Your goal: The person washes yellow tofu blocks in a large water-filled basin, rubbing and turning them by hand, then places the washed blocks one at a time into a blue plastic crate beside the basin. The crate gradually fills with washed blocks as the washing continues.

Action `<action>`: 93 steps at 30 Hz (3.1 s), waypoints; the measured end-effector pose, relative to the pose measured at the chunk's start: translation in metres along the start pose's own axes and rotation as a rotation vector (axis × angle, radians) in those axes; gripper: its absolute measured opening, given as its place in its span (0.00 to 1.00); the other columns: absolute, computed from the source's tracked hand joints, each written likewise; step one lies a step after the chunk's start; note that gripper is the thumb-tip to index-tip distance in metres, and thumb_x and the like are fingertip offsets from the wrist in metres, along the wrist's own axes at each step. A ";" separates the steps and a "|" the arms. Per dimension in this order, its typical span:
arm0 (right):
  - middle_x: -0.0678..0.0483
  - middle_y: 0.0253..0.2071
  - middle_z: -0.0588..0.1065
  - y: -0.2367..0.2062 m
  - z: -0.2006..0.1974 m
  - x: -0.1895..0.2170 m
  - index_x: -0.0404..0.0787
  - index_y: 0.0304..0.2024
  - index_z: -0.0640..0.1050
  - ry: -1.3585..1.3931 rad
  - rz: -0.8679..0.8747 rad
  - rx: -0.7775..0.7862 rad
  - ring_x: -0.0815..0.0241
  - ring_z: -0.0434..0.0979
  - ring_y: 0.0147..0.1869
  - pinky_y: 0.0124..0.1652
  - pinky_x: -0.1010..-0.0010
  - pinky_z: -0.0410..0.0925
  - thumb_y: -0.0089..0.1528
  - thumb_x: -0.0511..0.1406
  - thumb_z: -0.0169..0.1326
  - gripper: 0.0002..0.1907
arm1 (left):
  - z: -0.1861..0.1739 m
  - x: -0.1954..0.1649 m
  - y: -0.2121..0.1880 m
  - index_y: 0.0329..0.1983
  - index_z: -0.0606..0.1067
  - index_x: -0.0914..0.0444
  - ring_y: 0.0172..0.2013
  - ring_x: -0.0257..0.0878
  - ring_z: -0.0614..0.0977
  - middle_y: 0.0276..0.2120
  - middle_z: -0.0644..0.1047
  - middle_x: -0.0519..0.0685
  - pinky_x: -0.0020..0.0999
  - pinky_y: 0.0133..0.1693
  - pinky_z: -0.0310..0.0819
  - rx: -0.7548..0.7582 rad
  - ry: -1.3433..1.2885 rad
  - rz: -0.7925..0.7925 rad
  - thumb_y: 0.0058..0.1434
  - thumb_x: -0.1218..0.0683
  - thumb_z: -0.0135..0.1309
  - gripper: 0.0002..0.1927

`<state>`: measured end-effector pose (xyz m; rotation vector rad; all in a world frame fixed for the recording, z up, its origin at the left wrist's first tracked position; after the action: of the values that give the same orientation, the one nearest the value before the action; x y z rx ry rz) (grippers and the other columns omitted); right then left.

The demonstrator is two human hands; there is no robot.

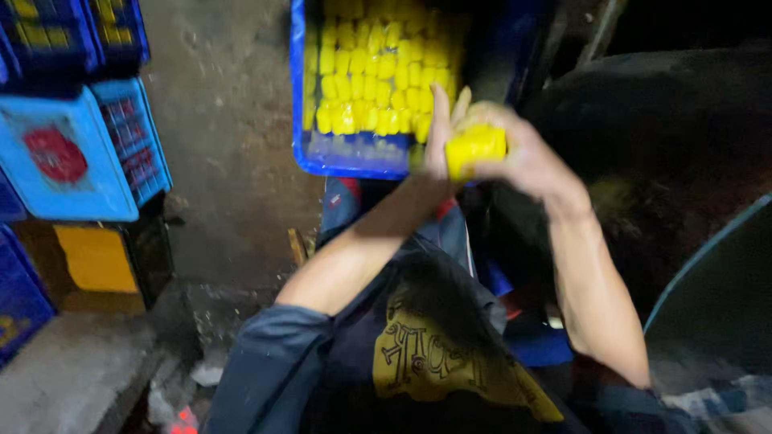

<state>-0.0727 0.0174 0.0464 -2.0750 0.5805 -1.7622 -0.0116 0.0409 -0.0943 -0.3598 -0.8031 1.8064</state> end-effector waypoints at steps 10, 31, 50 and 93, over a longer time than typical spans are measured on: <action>0.33 0.50 0.76 0.153 0.046 -0.127 0.39 0.48 0.81 -0.779 0.420 -0.616 0.34 0.77 0.53 0.49 0.49 0.71 0.41 0.56 0.73 0.40 | -0.113 -0.158 0.067 0.67 0.70 0.71 0.64 0.48 0.75 0.63 0.76 0.59 0.44 0.66 0.64 -0.309 0.907 0.317 0.72 0.30 0.34 0.42; 0.41 0.59 0.73 -0.293 -0.102 0.016 0.36 0.55 0.74 0.379 -0.239 -0.850 0.46 0.77 0.62 0.57 0.59 0.75 0.68 0.39 0.50 0.17 | 0.222 0.108 -0.036 0.54 0.70 0.68 0.39 0.41 0.72 0.40 0.72 0.53 0.36 0.44 0.66 0.491 1.300 0.635 0.72 0.54 0.54 0.14; 0.42 0.44 0.80 -0.342 -0.069 -0.423 0.42 0.46 0.82 -0.186 0.795 -0.585 0.42 0.81 0.48 0.50 0.52 0.72 0.71 0.40 0.50 0.12 | -0.047 0.344 0.085 0.46 0.78 0.57 0.45 0.51 0.81 0.47 0.78 0.54 0.48 0.30 0.78 1.056 3.638 -0.096 0.58 0.53 0.57 0.13; 0.52 0.47 0.76 -0.317 -0.243 -0.366 0.30 0.55 0.75 0.457 0.093 -1.051 0.64 0.73 0.51 0.53 0.71 0.69 0.68 0.34 0.67 0.20 | 0.032 0.423 0.181 0.50 0.73 0.64 0.44 0.48 0.79 0.43 0.77 0.55 0.42 0.47 0.77 0.101 0.698 -0.367 0.66 0.54 0.44 0.14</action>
<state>-0.3383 0.4773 -0.0586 -2.0790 2.0510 -2.1214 -0.3199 0.3815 -0.1370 -0.6780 -0.2586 1.2427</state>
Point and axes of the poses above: each hand's wrist, its own y-axis towards the middle knuckle, its own z-axis out of the palm, x = y × z, the point moved 8 cm from there along y, towards the middle knuckle
